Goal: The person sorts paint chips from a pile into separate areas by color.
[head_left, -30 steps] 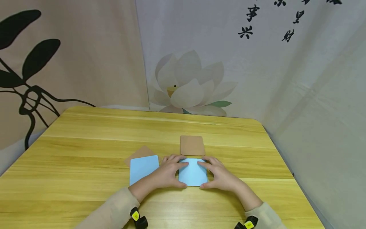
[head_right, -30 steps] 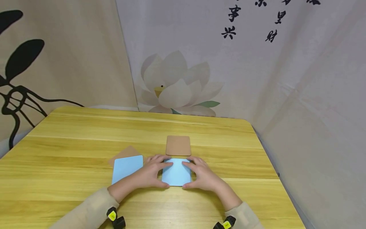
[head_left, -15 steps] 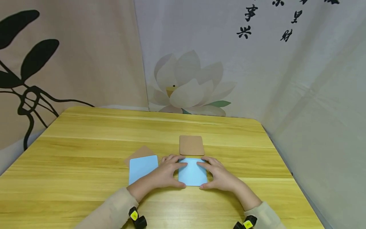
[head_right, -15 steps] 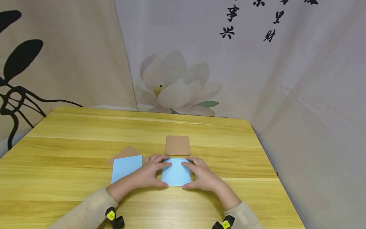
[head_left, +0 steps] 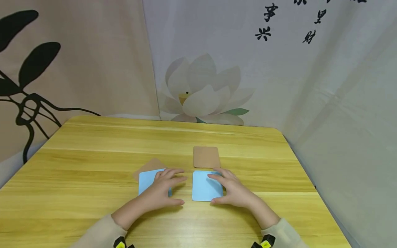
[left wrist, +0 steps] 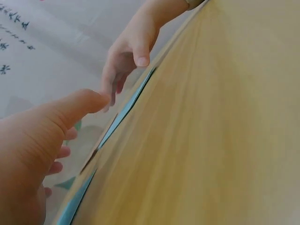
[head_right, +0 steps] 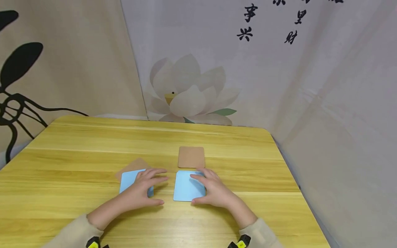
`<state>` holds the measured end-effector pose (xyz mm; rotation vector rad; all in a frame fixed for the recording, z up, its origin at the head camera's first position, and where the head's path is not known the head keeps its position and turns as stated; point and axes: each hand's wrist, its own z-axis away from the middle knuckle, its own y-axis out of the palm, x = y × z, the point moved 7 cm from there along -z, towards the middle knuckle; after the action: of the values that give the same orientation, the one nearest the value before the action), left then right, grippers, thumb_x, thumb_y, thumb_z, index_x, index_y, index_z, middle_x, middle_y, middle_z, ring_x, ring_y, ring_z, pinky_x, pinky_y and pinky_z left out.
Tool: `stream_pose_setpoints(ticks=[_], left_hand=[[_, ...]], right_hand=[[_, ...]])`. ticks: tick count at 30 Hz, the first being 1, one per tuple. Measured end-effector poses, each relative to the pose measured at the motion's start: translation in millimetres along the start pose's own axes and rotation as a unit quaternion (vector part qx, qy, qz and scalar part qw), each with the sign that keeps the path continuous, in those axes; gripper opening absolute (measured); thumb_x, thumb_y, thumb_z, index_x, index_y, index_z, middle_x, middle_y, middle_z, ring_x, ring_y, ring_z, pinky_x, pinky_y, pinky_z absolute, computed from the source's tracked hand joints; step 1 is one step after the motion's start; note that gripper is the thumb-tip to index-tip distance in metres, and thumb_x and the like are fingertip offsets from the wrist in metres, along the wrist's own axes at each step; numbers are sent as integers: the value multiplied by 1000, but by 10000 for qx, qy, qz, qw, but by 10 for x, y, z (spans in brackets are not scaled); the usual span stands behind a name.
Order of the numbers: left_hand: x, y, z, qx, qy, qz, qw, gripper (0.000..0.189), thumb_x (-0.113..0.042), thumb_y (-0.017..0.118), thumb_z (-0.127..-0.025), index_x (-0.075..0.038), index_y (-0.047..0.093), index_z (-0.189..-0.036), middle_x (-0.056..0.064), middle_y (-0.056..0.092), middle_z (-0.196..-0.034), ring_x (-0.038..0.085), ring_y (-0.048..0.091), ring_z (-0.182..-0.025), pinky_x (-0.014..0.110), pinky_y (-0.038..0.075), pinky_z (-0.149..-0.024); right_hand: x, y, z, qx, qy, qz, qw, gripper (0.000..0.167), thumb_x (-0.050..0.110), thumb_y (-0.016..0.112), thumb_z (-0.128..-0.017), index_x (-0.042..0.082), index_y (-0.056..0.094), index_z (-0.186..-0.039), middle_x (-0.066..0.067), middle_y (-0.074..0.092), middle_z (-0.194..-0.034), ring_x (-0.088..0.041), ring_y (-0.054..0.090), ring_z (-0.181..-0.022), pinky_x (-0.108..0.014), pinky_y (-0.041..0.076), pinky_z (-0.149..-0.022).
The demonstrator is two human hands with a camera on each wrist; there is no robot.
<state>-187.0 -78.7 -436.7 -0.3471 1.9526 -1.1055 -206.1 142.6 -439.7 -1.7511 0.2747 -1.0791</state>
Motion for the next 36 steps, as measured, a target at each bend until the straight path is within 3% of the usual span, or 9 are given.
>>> stream_pose_setpoints(ticks=[7,10,16,24,36], left_hand=[[168,-295,311,-658,-142,-129,9977,72,-36,86,-68,-12,61,-130,8,46,-140,30,34,-130,60,17,-95],[267,-375,424,-784,-295,-258,9962,74,-37,87,-65,-11,61,-130,9,46,-140,34,34,-129,61,17,-95],[453,-475,585,-748,-561,-270,9952,80,-39,88,-63,-11,59,-131,12,44,-140,41,31,-128,63,17,-93],[614,-539,647,-661,-599,-332,9955,86,-46,87,-63,-9,56,-134,13,43,-141,39,32,-128,66,16,-92],[724,-531,707,-374,-761,-297,9960,90,-57,82,-65,-10,54,-137,16,38,-145,42,29,-130,65,15,-91]], right_hand=[[123,38,-120,-139,-230,5,9996,81,47,81,-72,21,49,-141,-6,30,-151,-24,25,-136,-51,30,-103],[213,61,-199,-158,-391,70,9991,81,47,81,-72,21,49,-141,-8,31,-151,-24,25,-137,-52,28,-104],[423,134,-400,-3,-585,244,9980,80,49,79,-74,20,48,-142,-4,29,-152,-24,23,-138,-53,26,-105],[745,293,-682,307,-834,336,9955,81,48,78,-76,20,45,-144,-7,28,-153,-29,20,-140,-59,21,-105],[862,538,-984,672,-659,673,9933,87,55,78,-72,25,42,-146,-3,26,-154,-27,21,-140,-51,20,-109]])
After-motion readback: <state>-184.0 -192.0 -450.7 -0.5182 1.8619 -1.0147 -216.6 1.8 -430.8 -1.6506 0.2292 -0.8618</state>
